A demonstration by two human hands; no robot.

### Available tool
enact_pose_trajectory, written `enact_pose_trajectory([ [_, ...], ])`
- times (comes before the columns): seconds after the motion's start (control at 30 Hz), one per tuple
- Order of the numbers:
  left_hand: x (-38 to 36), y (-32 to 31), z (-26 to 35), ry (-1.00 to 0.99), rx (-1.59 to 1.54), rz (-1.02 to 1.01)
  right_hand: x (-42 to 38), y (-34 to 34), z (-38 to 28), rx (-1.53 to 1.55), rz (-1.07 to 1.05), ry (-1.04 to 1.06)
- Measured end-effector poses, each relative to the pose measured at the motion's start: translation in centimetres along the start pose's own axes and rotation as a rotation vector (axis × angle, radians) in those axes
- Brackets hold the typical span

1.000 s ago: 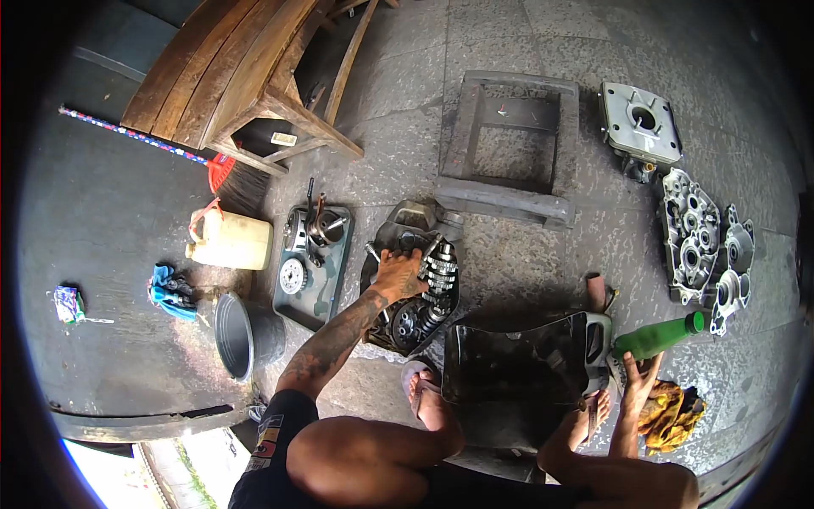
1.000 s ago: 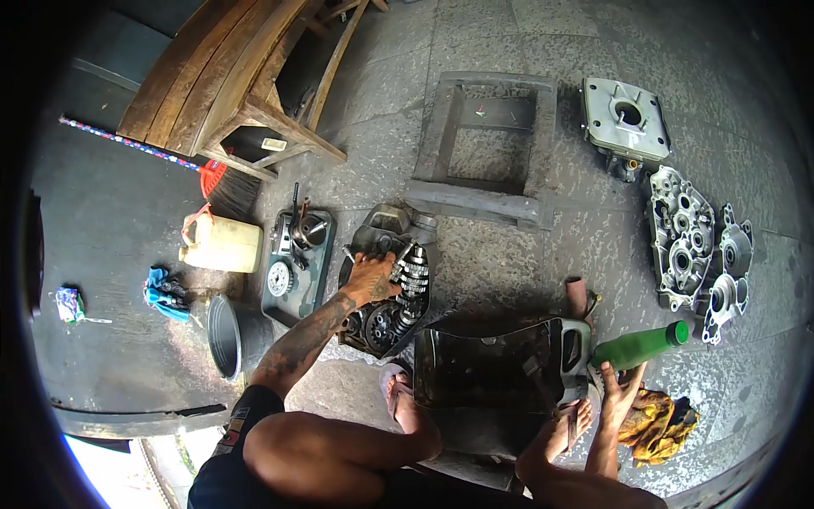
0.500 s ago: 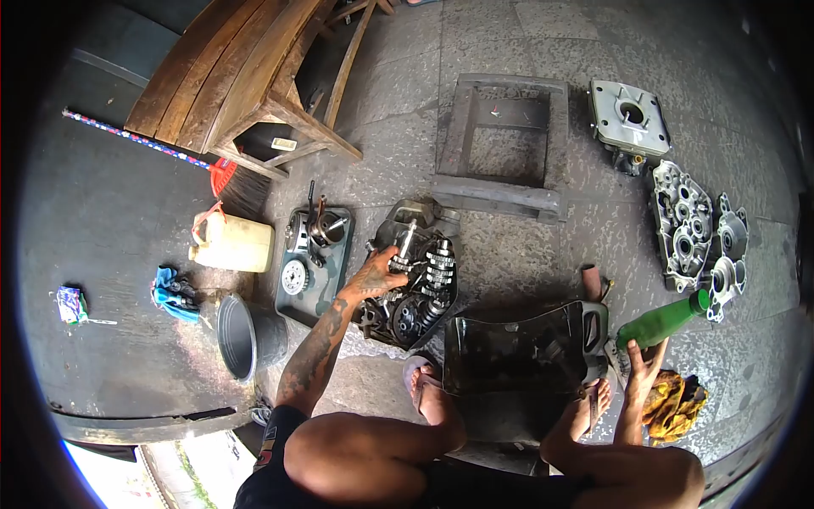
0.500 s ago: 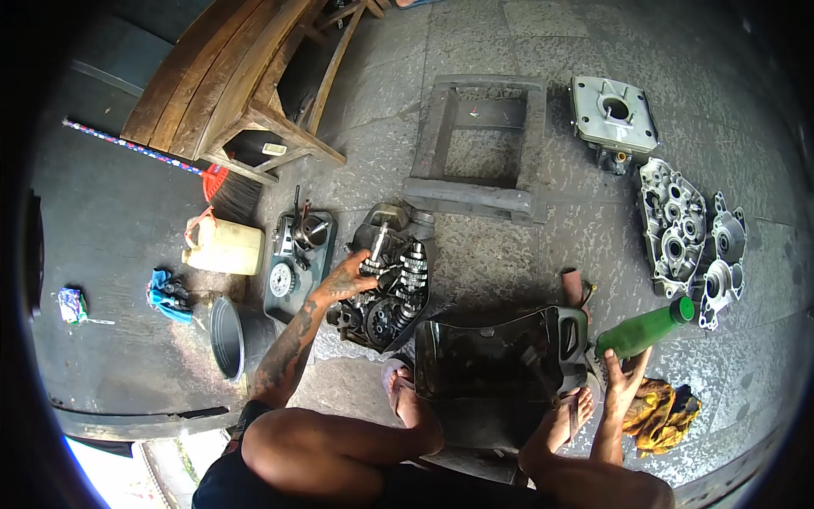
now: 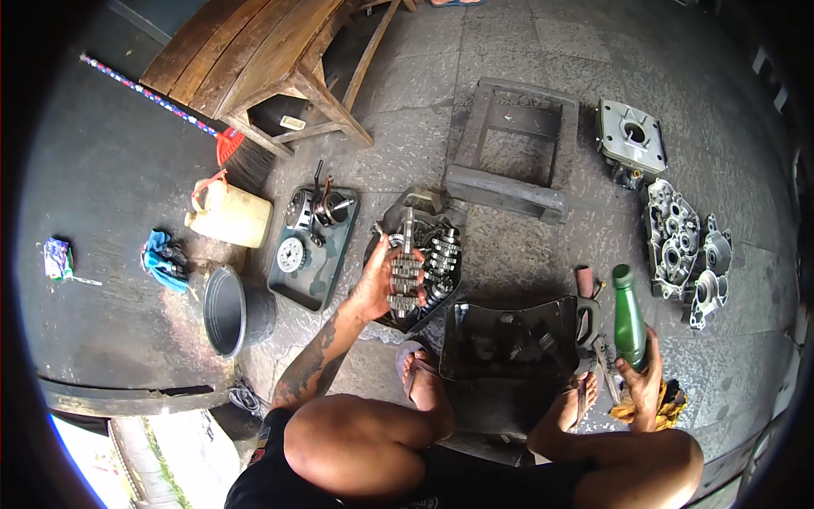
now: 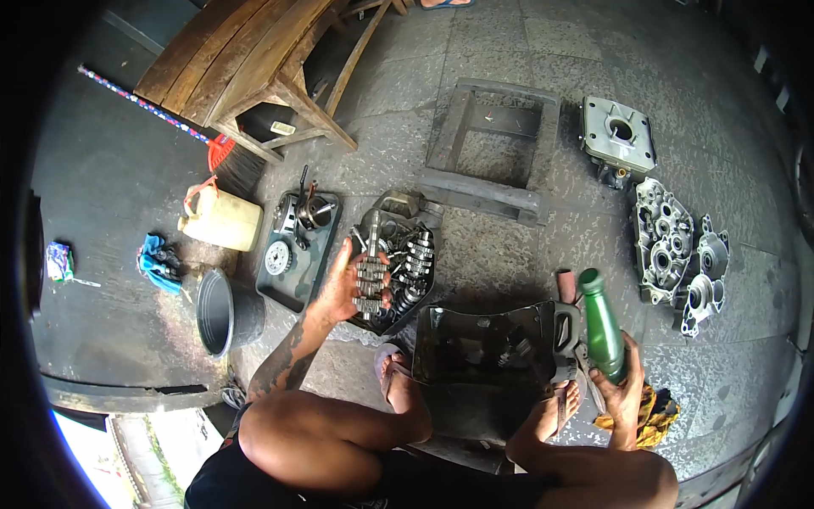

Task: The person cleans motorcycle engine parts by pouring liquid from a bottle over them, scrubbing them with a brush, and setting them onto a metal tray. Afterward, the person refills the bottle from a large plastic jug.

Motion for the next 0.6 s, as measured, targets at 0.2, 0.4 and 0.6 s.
enact_pose_trajectory([
  [0.2,0.8,-3.5,-11.1,0.176,-0.254,-0.072,0.2,5.9,-14.0,-0.780,-0.478,0.158],
  [0.4,2.8,-6.1,-18.3,0.280,-0.327,-0.167,-0.5,3.7,-24.5,-1.137,-0.629,0.252],
  [0.6,3.2,-6.6,-20.1,0.281,-0.351,-0.201,-0.8,-0.5,-25.8,-1.356,-0.701,0.350],
])
Point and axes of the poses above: each hand's wrist, its own x-axis towards the middle knuckle, its own y-axis out of the back of the hand, z = x × y, the point moved 1 cm from there along x, towards the middle knuckle, and after that the axes turned 15 degrees about -z, right-handed, at the moved point
